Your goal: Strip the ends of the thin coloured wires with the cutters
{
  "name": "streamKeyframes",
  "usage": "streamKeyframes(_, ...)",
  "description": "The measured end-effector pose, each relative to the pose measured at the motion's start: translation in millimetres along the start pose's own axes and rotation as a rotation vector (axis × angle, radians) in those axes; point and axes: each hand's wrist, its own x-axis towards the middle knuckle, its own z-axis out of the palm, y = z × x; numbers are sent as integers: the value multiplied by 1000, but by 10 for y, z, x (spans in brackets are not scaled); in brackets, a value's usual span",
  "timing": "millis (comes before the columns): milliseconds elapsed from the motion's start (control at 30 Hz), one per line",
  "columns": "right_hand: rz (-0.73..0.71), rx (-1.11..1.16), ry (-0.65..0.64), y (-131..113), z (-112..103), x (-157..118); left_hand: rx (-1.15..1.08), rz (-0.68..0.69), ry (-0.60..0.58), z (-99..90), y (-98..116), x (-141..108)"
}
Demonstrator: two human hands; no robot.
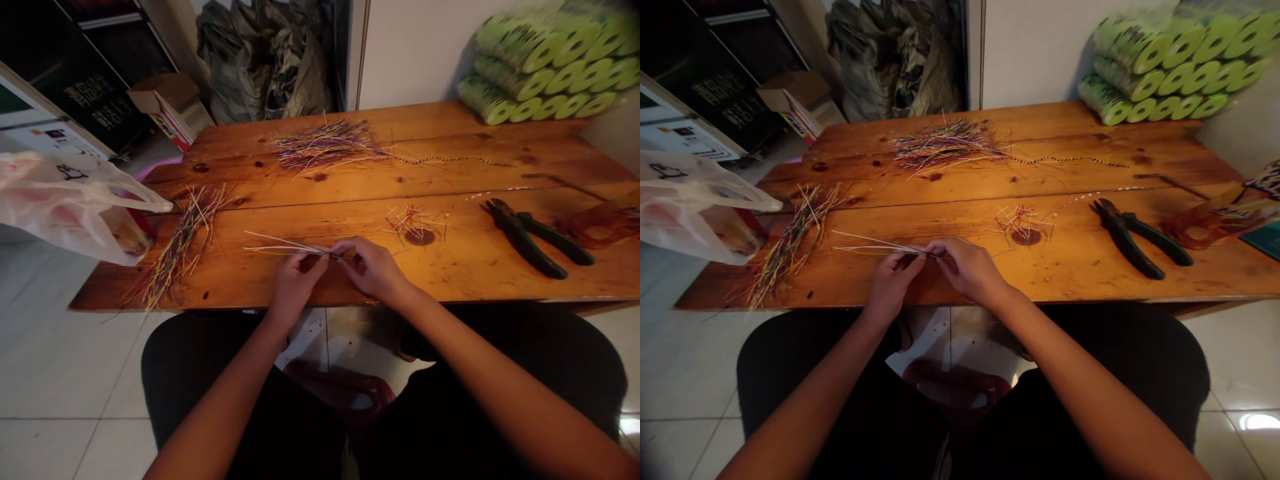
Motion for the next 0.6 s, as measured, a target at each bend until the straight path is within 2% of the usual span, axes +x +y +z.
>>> streamKeyframes(267,-17,5,32,-18,0,9,31,-39,33,7,9,19)
streamKeyframes(600,-87,-214,24,-47,9,6,114,-54,19,3,34,17)
